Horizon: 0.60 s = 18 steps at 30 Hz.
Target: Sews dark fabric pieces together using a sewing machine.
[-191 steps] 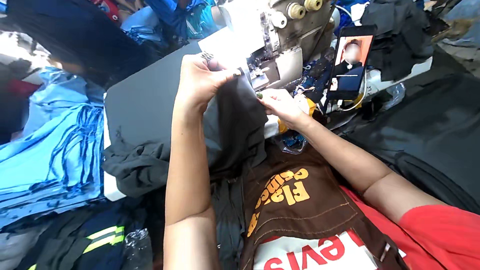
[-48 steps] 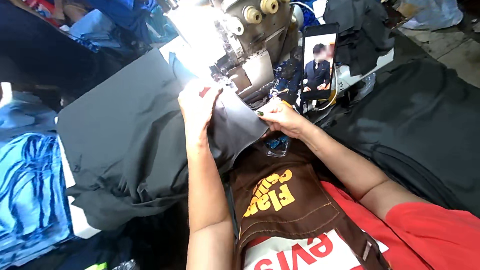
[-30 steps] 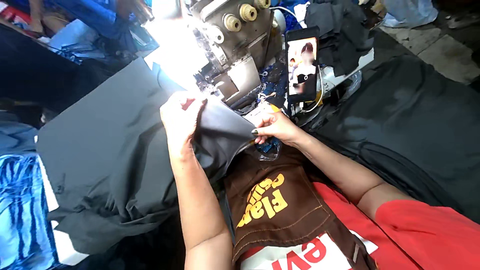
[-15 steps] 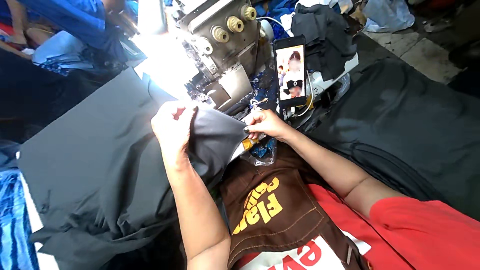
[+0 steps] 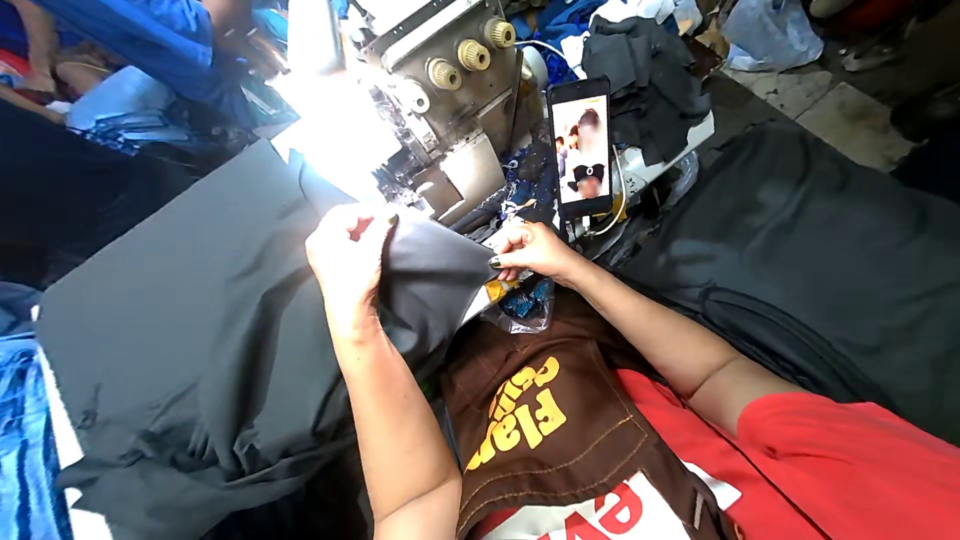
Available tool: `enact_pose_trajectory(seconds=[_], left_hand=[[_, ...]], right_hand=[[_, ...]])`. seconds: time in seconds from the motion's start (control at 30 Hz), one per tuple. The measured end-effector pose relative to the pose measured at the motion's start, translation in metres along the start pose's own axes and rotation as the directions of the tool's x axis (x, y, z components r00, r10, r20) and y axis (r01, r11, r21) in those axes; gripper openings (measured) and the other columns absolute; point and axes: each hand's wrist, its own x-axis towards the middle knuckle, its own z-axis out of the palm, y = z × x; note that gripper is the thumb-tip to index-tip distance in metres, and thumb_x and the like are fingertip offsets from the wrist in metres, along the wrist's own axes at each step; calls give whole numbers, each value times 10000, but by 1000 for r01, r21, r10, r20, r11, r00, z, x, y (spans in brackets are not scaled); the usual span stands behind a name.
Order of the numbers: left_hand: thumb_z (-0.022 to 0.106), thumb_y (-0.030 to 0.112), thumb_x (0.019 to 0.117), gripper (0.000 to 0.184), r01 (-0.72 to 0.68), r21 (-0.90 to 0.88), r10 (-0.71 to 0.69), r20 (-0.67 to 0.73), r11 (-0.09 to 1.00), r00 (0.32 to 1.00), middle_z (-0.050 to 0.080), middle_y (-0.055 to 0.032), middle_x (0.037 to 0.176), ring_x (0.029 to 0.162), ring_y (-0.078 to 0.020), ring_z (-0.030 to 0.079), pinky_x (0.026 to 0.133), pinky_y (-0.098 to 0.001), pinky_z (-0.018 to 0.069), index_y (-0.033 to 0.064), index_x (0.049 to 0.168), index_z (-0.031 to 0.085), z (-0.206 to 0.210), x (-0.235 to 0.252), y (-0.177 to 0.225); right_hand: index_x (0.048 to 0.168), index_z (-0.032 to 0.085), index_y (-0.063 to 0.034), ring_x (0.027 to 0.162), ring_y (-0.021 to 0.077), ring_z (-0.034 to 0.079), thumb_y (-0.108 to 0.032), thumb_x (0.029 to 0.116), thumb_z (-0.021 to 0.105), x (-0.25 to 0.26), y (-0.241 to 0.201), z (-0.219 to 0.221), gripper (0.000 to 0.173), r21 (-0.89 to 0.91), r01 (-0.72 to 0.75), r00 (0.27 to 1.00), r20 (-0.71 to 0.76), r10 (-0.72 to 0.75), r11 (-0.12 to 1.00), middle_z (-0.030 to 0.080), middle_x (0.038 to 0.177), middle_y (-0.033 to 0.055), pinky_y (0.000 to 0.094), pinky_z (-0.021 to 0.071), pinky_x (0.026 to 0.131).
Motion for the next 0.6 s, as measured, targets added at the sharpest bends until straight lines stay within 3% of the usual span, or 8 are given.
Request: enact_pose_trajectory(seconds=[0.27, 0.4, 0.6], left_hand=[[740, 198, 941, 180, -16, 22, 15, 43, 1000, 999, 705, -93, 975, 866, -158, 663, 811, -387, 541, 59, 1051, 708, -10, -20, 9], [758, 150, 903, 183, 16, -19, -15, 63, 1000, 998, 717, -82, 1029, 948, -93, 663, 900, -305, 533, 24, 1034, 737, -5, -5, 9], [806, 171, 858, 227, 40, 3, -41, 74, 999, 996, 723, -74, 1080, 1006, -110, 672, 936, -331, 533, 44, 1038, 748, -3, -1, 13]], right_hand=[[919, 671, 62, 647, 142, 712, 73, 922, 666, -28, -4, 4, 12, 102, -36, 999, -4, 37, 994, 724, 775, 97, 305, 631, 655], [940, 676, 40, 663, 146, 726, 94, 904, 665, -38, 2, 7, 66, 134, -36, 999, 8, 35, 990, 736, 776, 75, 309, 640, 681], [919, 665, 29, 670, 171, 731, 127, 872, 668, -40, 14, 14, 108, 182, -3, 1000, -5, 3, 983, 738, 769, 95, 324, 642, 693]])
